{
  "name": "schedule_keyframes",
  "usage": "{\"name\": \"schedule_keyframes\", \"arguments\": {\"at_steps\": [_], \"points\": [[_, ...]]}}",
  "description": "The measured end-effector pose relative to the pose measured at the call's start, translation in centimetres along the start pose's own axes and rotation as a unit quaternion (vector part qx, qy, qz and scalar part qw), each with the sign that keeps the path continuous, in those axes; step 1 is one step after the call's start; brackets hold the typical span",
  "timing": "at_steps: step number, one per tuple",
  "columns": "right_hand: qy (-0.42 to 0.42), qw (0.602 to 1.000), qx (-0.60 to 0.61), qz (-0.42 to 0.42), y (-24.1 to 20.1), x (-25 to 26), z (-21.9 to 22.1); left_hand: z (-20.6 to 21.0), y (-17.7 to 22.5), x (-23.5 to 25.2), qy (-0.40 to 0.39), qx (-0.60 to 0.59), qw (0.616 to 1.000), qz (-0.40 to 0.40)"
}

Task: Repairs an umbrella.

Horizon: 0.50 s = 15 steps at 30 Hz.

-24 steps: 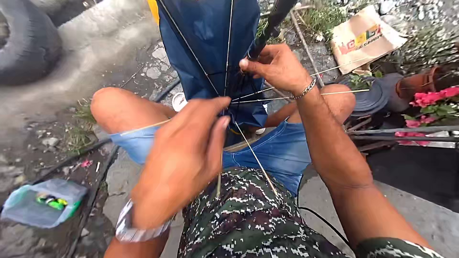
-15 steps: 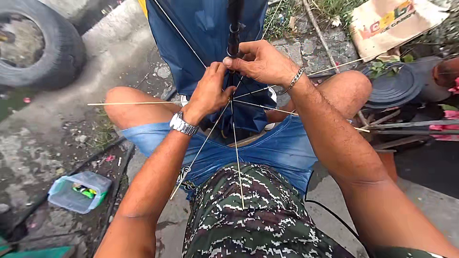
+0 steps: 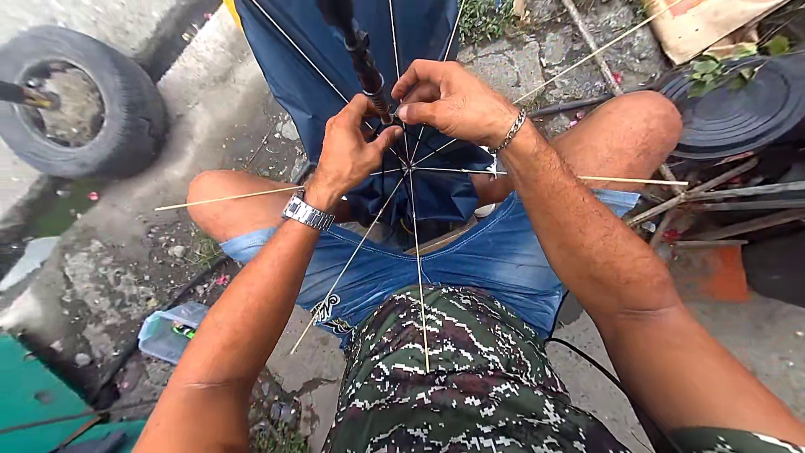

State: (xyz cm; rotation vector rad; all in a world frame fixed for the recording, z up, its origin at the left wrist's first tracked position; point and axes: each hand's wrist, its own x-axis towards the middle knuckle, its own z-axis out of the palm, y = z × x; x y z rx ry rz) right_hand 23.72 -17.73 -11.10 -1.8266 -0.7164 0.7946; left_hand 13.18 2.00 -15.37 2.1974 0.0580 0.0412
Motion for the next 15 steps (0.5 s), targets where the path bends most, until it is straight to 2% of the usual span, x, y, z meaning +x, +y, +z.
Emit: {"name": "schedule_keyframes", "arguments": {"at_steps": [2, 5, 9, 11, 13, 15], "points": [[-0.001, 1.0, 0.018, -0.001, 0.5, -0.1, 0.5, 0.0, 0.6, -0.1, 0.017, 0.055, 0.998, -0.035], [0.012, 0.999, 0.038, -0.01, 1.0, -0.2, 1.3, -0.8, 1.7, 0.5, 0.0, 0.128, 0.988, -0.086], [0.117, 0.992, 0.037, -0.031, -0.1, -1.7, 2.5, -3.1, 2.0, 2.4, -0.065, 0.121, 0.99, -0.043], [0.148, 0.985, 0.055, -0.068, -2.4, -5.2, 3.4, -4.3, 2.1, 3.2, -0.096, 0.099, 0.99, -0.017], [0.065, 0.984, 0.104, -0.129, -4.5, -11.5, 4.1, -5.2, 1.9, 3.9, -0.113, 0.067, 0.991, -0.002], [-0.088, 0.966, 0.142, -0.199, -3.9, -18.7, 4.6, -6.0, 2.0, 3.8, -0.121, 0.029, 0.992, -0.006]]}}
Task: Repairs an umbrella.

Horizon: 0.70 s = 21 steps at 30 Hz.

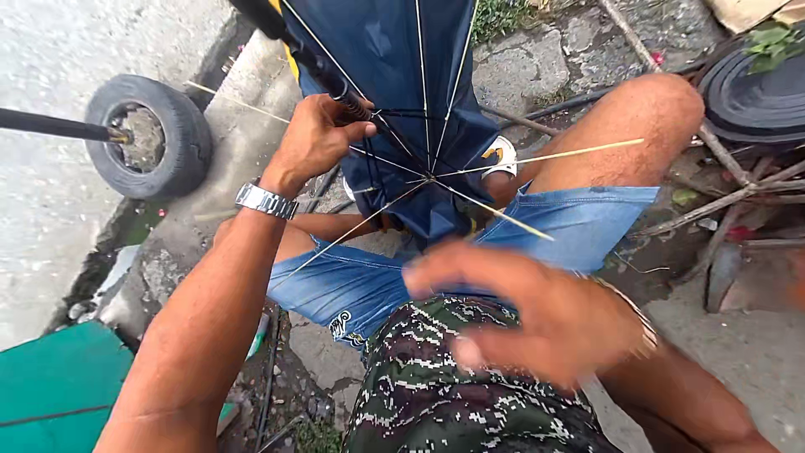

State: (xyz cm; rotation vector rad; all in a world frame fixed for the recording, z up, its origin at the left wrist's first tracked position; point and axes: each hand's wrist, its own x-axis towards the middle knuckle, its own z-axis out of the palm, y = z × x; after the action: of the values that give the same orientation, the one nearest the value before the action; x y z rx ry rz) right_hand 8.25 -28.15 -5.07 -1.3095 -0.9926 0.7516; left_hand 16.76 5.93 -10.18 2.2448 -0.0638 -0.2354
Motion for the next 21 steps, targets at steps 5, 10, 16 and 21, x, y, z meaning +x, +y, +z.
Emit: {"name": "schedule_keyframes", "arguments": {"at_steps": [5, 10, 16, 21], "points": [[0.076, 0.994, 0.061, 0.046, -1.1, -17.6, -3.7, -0.7, -1.1, -3.9, -0.025, -0.093, 0.995, 0.001], [0.378, 0.823, -0.075, 0.416, 11.2, -33.2, -6.6, -2.5, -7.1, -4.2, -0.049, -0.042, 0.998, -0.013], [0.348, 0.567, -0.053, 0.744, 29.6, -37.9, 2.6, -0.2, -4.0, -4.7, -0.02, -0.048, 0.998, -0.021], [0.397, 0.521, -0.116, 0.746, 32.2, -33.8, 3.7, 3.5, -1.2, -7.2, 0.104, -0.122, 0.986, -0.048]]}}
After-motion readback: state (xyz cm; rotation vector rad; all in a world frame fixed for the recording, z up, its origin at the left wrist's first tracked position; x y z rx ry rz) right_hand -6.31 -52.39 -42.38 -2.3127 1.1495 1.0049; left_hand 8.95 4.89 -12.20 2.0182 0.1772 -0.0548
